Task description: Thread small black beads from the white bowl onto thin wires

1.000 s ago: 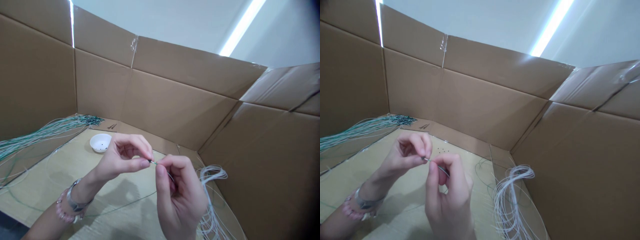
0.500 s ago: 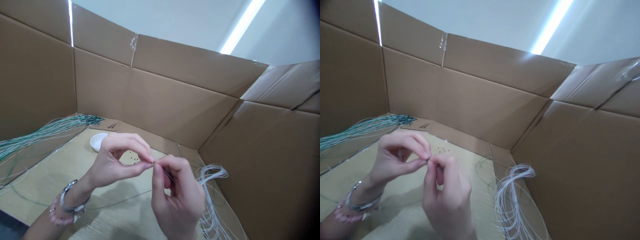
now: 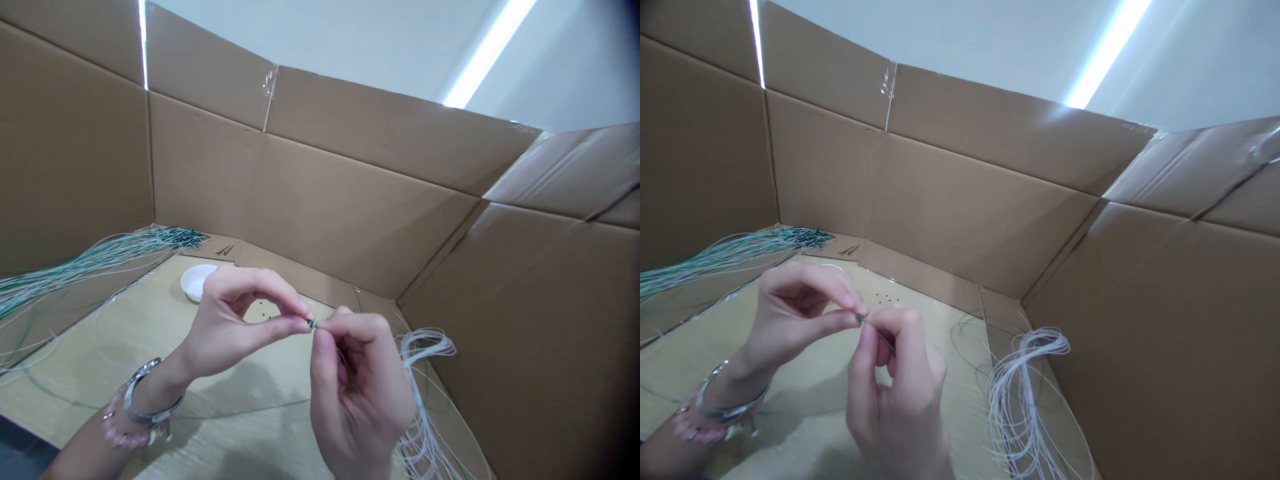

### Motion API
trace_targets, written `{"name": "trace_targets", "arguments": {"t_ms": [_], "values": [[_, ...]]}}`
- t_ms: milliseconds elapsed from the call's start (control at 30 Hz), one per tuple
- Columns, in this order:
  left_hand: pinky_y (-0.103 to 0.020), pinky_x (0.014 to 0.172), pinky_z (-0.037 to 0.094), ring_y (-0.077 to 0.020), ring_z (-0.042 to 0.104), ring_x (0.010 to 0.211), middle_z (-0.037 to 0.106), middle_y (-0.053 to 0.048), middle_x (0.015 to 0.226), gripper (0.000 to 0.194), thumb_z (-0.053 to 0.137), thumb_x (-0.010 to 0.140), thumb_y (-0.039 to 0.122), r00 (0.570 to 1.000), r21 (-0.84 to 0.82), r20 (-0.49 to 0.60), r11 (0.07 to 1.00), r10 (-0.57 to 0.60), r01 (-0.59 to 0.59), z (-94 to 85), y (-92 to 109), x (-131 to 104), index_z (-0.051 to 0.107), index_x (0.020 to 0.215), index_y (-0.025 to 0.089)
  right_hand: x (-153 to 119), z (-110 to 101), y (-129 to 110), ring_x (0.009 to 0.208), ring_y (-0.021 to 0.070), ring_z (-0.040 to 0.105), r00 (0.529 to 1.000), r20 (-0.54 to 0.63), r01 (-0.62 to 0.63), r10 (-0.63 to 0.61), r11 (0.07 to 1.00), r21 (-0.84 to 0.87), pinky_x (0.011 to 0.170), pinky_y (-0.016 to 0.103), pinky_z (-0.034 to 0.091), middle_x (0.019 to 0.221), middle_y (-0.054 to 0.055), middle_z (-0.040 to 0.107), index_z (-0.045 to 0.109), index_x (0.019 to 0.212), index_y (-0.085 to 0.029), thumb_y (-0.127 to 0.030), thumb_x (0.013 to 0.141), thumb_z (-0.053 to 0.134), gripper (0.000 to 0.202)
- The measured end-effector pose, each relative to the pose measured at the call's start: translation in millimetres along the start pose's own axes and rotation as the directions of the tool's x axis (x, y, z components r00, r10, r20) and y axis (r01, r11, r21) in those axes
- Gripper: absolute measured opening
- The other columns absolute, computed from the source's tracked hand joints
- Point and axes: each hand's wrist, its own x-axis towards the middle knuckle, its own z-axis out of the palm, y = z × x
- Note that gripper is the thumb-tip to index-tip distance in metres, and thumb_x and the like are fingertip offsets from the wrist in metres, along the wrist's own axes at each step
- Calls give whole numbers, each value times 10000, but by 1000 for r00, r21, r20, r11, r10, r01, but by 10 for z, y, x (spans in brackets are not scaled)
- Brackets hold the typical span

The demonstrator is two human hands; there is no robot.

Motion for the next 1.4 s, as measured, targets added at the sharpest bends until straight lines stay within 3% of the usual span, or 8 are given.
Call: {"name": "trace_targets", "arguments": {"t_ms": [133,267,433,633,767,967,1167,1400], "values": [[-187,625,546,-97,658,670,721,5,757,280,690,685,-66,989,234,62,961,134,-144,-52,37,15,681,842,165,38,-49,-4,498,36,350,996,52,78,-72,988,-135,424,175,287,636,-57,396,477,819,-169,0,827,476,170],[-193,620,541,-100,669,665,734,5,782,228,691,727,-10,936,529,213,772,281,-353,-128,138,24,661,882,155,75,-105,21,571,56,449,987,141,103,-79,979,-175,506,184,367,645,-33,480,529,810,-154,-7,845,503,153],[-203,581,537,-109,674,632,727,26,734,160,665,783,52,917,636,266,661,297,-398,-171,210,15,649,867,188,91,-119,55,561,63,481,979,152,162,-136,972,-171,516,189,393,653,-12,571,565,801,-143,-11,827,564,135],[-198,691,551,-114,669,738,718,-26,839,162,599,834,51,912,668,344,624,226,-406,-188,241,-42,641,953,153,88,-89,72,576,115,560,959,157,278,-238,898,-342,507,233,412,666,28,639,608,829,-136,-21,817,565,123],[-191,693,554,-103,664,722,719,-7,847,217,588,830,27,913,669,342,625,221,-402,-195,242,-40,634,982,174,110,-75,88,621,125,589,957,164,282,-240,903,-323,523,239,444,722,33,664,619,833,-144,-20,817,565,136],[-175,592,549,-100,682,642,727,42,735,165,699,759,76,937,628,227,695,265,-349,-174,198,11,644,860,193,128,-120,155,648,78,600,982,76,180,-175,981,-71,590,204,486,720,-18,663,620,816,-167,1,784,623,171],[-184,555,534,-88,664,606,715,51,711,168,713,726,74,957,635,125,720,263,-281,-147,189,-8,636,814,194,121,-122,149,634,71,609,986,76,149,-147,988,-33,579,196,490,715,-30,667,622,802,-176,-10,782,632,168],[-208,587,553,-117,670,665,697,9,741,205,687,713,41,981,493,87,848,172,-193,-133,141,-17,631,842,191,98,-115,108,603,90,595,990,56,132,-131,991,-11,547,224,481,703,-19,669,628,814,-178,13,766,628,196]]}}
